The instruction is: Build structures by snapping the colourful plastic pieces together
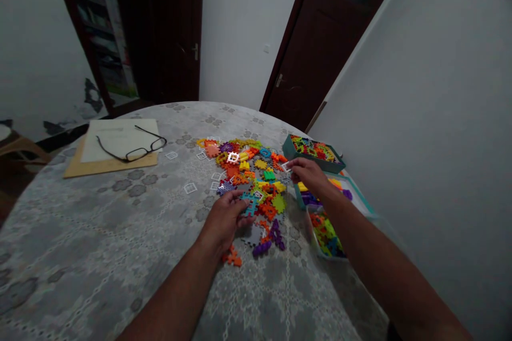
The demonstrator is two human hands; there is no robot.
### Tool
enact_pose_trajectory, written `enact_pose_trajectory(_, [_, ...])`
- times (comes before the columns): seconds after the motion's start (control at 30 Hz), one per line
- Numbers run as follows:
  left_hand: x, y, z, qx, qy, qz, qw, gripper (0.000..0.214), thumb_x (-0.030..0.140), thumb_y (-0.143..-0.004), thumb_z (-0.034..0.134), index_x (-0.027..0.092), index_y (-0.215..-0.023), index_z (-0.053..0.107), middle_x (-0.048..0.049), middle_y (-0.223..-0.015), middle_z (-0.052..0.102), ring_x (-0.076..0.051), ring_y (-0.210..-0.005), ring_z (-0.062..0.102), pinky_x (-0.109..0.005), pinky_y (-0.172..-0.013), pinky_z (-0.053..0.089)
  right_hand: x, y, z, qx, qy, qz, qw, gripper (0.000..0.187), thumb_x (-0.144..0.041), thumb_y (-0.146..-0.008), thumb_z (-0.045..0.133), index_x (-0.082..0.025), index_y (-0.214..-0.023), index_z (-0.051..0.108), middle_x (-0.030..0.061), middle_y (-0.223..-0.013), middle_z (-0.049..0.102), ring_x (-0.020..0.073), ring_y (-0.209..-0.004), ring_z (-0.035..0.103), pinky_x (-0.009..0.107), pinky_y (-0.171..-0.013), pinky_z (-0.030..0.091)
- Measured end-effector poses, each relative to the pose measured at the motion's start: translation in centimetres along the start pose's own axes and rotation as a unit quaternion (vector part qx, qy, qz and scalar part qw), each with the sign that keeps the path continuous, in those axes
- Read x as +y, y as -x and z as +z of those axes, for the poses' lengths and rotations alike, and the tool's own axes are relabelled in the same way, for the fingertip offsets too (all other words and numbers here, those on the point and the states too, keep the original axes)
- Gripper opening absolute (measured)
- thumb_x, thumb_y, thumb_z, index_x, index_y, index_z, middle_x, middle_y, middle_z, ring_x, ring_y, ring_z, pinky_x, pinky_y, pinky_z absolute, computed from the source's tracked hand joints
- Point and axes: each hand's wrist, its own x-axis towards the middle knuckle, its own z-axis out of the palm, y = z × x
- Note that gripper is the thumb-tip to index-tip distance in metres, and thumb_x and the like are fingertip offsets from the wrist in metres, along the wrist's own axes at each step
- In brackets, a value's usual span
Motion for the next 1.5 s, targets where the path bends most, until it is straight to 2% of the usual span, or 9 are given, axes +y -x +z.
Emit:
enact_pose_trajectory(0.17, [-0.4,-0.5,-0.2,0.034,0.016,0.029,0.999,0.026,0.013,-0.084,0.080,0.016,-0.108,0.068,-0.0071,-0.097,0.068,-0.018,-0.077,0.071,-0.035,-0.062,0.070,-1.2,8.4,1.9,-0.298,0.091,-0.072,0.947,0.015,-0.021,-0.086,0.059,-0.019,-0.092,0.073,-0.0027,-0.067,0.064,0.0126,-0.062,0.058,0.021,-0.058,0.044])
enact_pose_trajectory(0.3, [-0.6,-0.5,-0.2,0.043,0.006,0.032,0.999,0.027,0.017,-0.082,0.083,0.016,-0.104,0.068,-0.0054,-0.092,0.067,-0.017,-0.073,0.069,-0.033,-0.057,0.068,-1.7,12.3,2.5,-0.395,0.096,-0.095,0.909,0.019,-0.021,-0.094,0.055,-0.020,-0.097,0.074,-0.0002,-0.080,0.069,0.0136,-0.070,0.063,0.023,-0.066,0.048])
enact_pose_trajectory(0.53, [-0.7,-0.7,-0.4,0.034,-0.030,0.044,0.998,0.027,0.027,-0.083,0.080,0.017,-0.105,0.067,-0.0018,-0.088,0.068,-0.013,-0.061,0.066,-0.025,-0.050,0.060,-0.9,12.2,3.4,-0.295,0.129,-0.122,0.939,0.018,-0.026,-0.097,0.054,-0.020,-0.095,0.072,0.0003,-0.079,0.067,0.0156,-0.071,0.060,0.026,-0.068,0.045])
enact_pose_trajectory(0.9, [-0.4,-0.8,-0.2,0.062,-0.015,0.100,0.993,0.042,0.044,-0.076,0.087,0.018,-0.100,0.064,0.0059,-0.069,0.060,-0.008,-0.047,0.055,-0.018,-0.040,0.041,-0.2,12.0,5.3,-0.254,0.144,-0.148,0.945,0.021,-0.022,-0.098,0.052,-0.022,-0.097,0.072,0.0001,-0.089,0.070,0.0172,-0.082,0.062,0.028,-0.075,0.045])
enact_pose_trajectory(1.0, [0.6,0.1,0.1,0.012,0.046,0.115,0.992,0.048,0.045,-0.074,0.090,0.020,-0.104,0.062,0.0091,-0.065,0.057,-0.007,-0.044,0.050,-0.018,-0.042,0.043,0.4,11.5,7.0,-0.247,0.124,-0.163,0.947,0.023,-0.020,-0.097,0.051,-0.024,-0.101,0.073,0.0000,-0.090,0.072,0.0180,-0.084,0.064,0.028,-0.078,0.047])
enact_pose_trajectory(1.13, [1.8,2.0,0.2,-0.126,0.120,0.097,0.980,0.054,0.042,-0.069,0.097,0.021,-0.104,0.060,0.0095,-0.066,0.059,-0.005,-0.042,0.045,-0.019,-0.044,0.048,0.5,10.6,9.6,-0.236,0.061,-0.212,0.946,0.023,-0.020,-0.094,0.053,-0.024,-0.100,0.074,0.0020,-0.098,0.075,0.0210,-0.096,0.068,0.032,-0.089,0.051])
enact_pose_trajectory(1.3, [1.5,3.8,0.2,-0.289,0.038,0.040,0.956,0.050,0.047,-0.071,0.097,0.019,-0.101,0.067,0.0040,-0.067,0.064,-0.007,-0.042,0.049,-0.027,-0.049,0.056,-0.9,9.4,10.4,-0.246,0.012,-0.228,0.942,0.018,-0.037,-0.086,0.073,-0.026,-0.100,0.078,0.0075,-0.117,0.076,0.0313,-0.124,0.065,0.040,-0.102,0.053])
enact_pose_trajectory(1.4, [0.8,3.5,0.4,-0.297,-0.002,0.033,0.954,0.047,0.046,-0.074,0.094,0.019,-0.102,0.068,0.0003,-0.072,0.069,-0.010,-0.048,0.058,-0.028,-0.054,0.058,-0.9,9.4,9.5,-0.200,-0.004,-0.229,0.953,0.034,-0.039,-0.078,0.080,-0.025,-0.109,0.079,0.0098,-0.125,0.075,0.0341,-0.129,0.063,0.044,-0.107,0.052])
enact_pose_trajectory(1.5, [0.2,2.2,0.4,-0.228,-0.021,0.066,0.971,0.045,0.045,-0.075,0.092,0.018,-0.104,0.070,-0.0016,-0.079,0.072,-0.011,-0.051,0.060,-0.027,-0.055,0.057,0.3,10.0,8.2,-0.162,-0.035,-0.145,0.976,0.034,-0.042,-0.088,0.071,-0.025,-0.117,0.076,0.0083,-0.111,0.076,0.0285,-0.103,0.071,0.041,-0.091,0.058])
